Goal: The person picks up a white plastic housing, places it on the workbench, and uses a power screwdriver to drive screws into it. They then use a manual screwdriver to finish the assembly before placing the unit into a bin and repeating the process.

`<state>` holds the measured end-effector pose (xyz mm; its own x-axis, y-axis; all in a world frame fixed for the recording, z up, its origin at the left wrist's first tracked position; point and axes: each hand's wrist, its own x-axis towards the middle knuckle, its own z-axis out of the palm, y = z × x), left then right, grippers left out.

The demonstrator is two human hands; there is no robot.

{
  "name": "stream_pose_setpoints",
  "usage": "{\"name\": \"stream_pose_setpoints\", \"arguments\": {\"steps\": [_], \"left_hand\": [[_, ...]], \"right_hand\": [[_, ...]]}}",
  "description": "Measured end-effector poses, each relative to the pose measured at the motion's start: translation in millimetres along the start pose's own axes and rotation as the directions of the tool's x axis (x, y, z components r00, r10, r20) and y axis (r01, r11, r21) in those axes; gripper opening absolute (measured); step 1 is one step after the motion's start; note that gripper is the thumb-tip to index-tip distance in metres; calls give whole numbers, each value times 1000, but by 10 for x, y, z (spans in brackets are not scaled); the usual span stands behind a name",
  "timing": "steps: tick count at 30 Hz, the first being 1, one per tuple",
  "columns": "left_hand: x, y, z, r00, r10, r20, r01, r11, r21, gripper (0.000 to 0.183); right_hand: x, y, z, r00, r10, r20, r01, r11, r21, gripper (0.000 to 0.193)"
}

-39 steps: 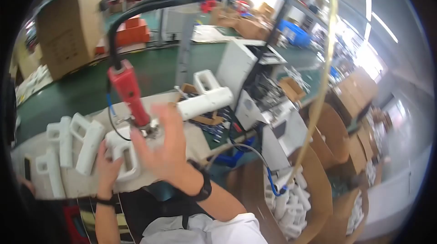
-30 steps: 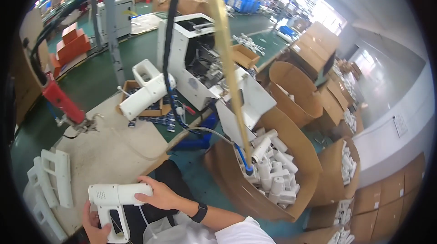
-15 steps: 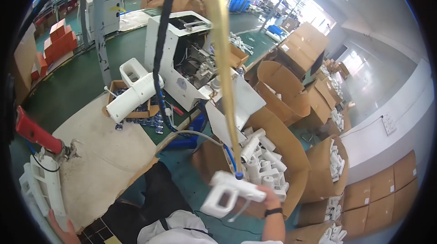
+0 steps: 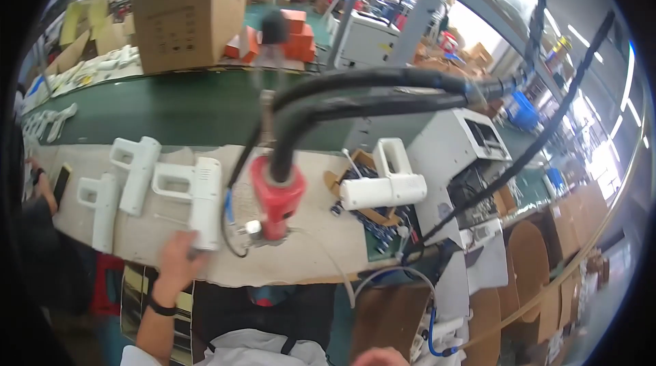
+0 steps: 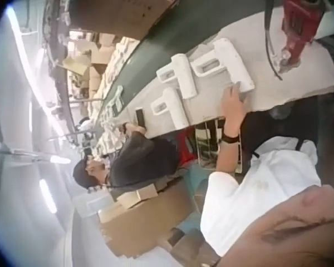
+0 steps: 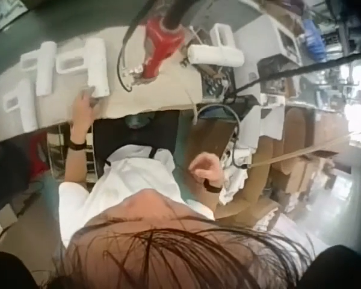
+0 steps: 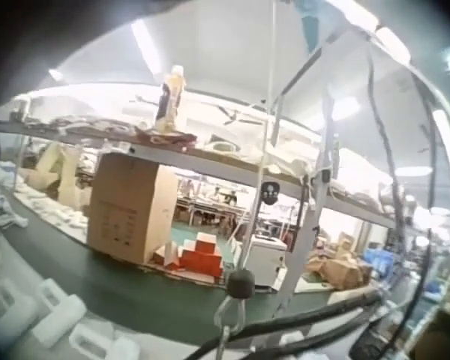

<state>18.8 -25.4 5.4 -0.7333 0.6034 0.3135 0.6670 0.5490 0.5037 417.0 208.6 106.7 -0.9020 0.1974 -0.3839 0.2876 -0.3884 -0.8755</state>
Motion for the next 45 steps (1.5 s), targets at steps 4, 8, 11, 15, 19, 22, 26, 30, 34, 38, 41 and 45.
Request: {"name": "stream_pose_setpoints", "arguments": {"steps": [4,8,11,15,19,22,26,30,34,38,41,45], "left_hand": [[6,449,125,991,132,32,-131,991,-30,45],[223,606,-30,926,180,332,-205,978,41,60],[592,708,-8,873,423,244,-473,855,210,66],[821,443,209,793,505,339,-586,785,201,69],[1026,709,215,807,288,516,-508,784,358,60],[1073,728,329,856,208,473,-405,839,364,58],[1105,716,439,851,131,508,-280,933,228,62],[1098,740,412,859,143,492,-248,956,155,65],[1088,733,363,898,168,406,-227,969,102,63],[1068,666,446,960,277,29,-267,944,-194,51],[1051,647,425,962,257,90,-229,941,-248,42],[1070,653,305,911,229,343,-208,973,-98,26]], "right_hand": [[1274,-474,566,490,-869,-70,597,393,-700,63],[2499,-1470,1198,300,-941,-156,619,316,-719,71],[3008,-1576,1055,642,-743,-187,696,668,-264,57],[3008,-1565,1170,534,-806,-255,743,591,-313,30],[2591,-1631,1193,431,-831,-352,816,525,-242,14],[2484,-1648,1229,442,-782,-438,795,568,-212,12],[2571,-1639,1282,393,-805,-444,801,537,-264,8],[2729,-1644,1279,397,-817,-418,806,529,-267,6],[2804,-1666,1307,396,-816,-420,808,527,-262,6],[2806,-1689,1350,406,-813,-418,813,530,-241,4],[2810,-1658,1368,425,-826,-369,814,528,-244,4],[2805,-1624,1432,462,-812,-357,792,558,-246,4]]}}
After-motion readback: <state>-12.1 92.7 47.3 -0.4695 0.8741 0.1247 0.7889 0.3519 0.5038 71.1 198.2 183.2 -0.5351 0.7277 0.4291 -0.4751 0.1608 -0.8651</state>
